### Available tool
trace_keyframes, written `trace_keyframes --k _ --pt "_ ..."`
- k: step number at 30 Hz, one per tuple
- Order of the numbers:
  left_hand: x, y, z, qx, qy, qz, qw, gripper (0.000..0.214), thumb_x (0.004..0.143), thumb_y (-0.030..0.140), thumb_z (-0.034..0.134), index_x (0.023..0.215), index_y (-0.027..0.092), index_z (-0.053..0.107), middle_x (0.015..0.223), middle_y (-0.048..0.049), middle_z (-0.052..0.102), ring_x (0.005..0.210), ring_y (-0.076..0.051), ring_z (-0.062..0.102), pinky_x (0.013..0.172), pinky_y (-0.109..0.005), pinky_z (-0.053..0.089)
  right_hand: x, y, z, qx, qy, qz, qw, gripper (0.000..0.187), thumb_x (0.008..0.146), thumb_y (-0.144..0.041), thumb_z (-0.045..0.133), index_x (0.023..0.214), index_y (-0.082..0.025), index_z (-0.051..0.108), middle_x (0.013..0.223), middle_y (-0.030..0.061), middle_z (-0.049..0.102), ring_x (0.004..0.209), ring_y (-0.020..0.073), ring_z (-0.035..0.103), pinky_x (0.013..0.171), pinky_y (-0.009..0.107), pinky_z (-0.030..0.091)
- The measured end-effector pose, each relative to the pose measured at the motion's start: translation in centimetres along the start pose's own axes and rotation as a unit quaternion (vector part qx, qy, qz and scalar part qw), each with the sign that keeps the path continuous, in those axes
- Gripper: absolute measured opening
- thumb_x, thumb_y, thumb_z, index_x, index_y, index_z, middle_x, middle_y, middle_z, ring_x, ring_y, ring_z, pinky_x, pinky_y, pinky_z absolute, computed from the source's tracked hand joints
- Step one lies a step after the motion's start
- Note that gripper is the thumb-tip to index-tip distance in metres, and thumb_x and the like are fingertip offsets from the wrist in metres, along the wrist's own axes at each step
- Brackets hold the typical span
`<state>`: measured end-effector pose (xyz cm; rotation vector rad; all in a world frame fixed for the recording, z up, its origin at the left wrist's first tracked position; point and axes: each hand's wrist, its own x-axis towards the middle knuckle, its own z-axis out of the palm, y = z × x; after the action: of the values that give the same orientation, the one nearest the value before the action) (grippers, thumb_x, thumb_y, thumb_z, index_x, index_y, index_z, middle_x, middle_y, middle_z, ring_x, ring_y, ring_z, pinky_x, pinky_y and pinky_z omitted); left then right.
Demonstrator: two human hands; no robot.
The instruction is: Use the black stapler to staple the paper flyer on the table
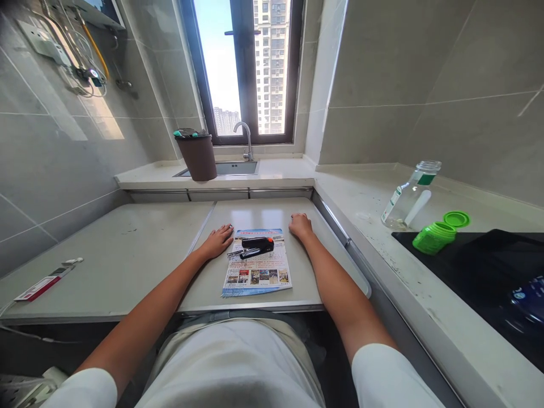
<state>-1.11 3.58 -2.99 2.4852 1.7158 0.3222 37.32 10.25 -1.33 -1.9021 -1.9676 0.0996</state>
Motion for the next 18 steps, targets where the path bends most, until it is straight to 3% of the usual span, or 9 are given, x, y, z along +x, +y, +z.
trace_keyframes --k 5,8,13,18 --pt "-0.2 0.3 -0.3 0.006 -0.003 -0.002 1.000 0.057 0.106 0.044 0.034 0.160 0.027 0.036 0.171 -0.0095 0.026 0.158 -0.030 0.024 0.125 -0.061 0.020 -0.2 -0.8 0.0 0.005 -0.001 -0.014 1.000 0.046 0.085 -0.013 0.059 0.130 -0.013 0.070 0.127 0.0157 0.072 0.126 0.0294 0.059 0.101 0.033 0.047" --pt "-0.3 0.4 -0.4 0.004 0.032 0.008 0.999 0.054 0.105 0.043 0.040 0.155 0.026 0.045 0.165 -0.0106 0.039 0.151 -0.030 0.037 0.123 -0.056 0.028 -0.4 -1.0 -0.2 0.007 -0.001 -0.020 1.000 0.046 0.085 -0.013 0.058 0.130 -0.012 0.070 0.127 0.0150 0.072 0.126 0.0280 0.060 0.101 0.031 0.047" --pt "0.0 -0.1 -0.4 -0.018 0.103 0.019 0.994 0.043 0.100 0.022 0.045 0.139 0.020 0.063 0.130 -0.0132 0.065 0.122 -0.027 0.061 0.106 -0.040 0.048 -0.6 -1.4 -0.7 0.015 0.014 -0.034 0.999 0.042 0.085 -0.013 0.058 0.125 -0.012 0.072 0.123 0.0144 0.073 0.124 0.0248 0.060 0.100 0.027 0.046" --pt "0.1 -0.8 -0.5 -0.051 0.121 0.012 0.991 0.031 0.095 0.015 0.050 0.105 0.018 0.079 0.104 -0.0108 0.068 0.096 -0.023 0.066 0.089 -0.034 0.053 -0.8 -2.3 -1.2 0.037 0.051 -0.079 0.995 0.032 0.090 -0.017 0.056 0.116 -0.014 0.075 0.120 0.0117 0.073 0.119 0.0232 0.060 0.102 0.028 0.044"
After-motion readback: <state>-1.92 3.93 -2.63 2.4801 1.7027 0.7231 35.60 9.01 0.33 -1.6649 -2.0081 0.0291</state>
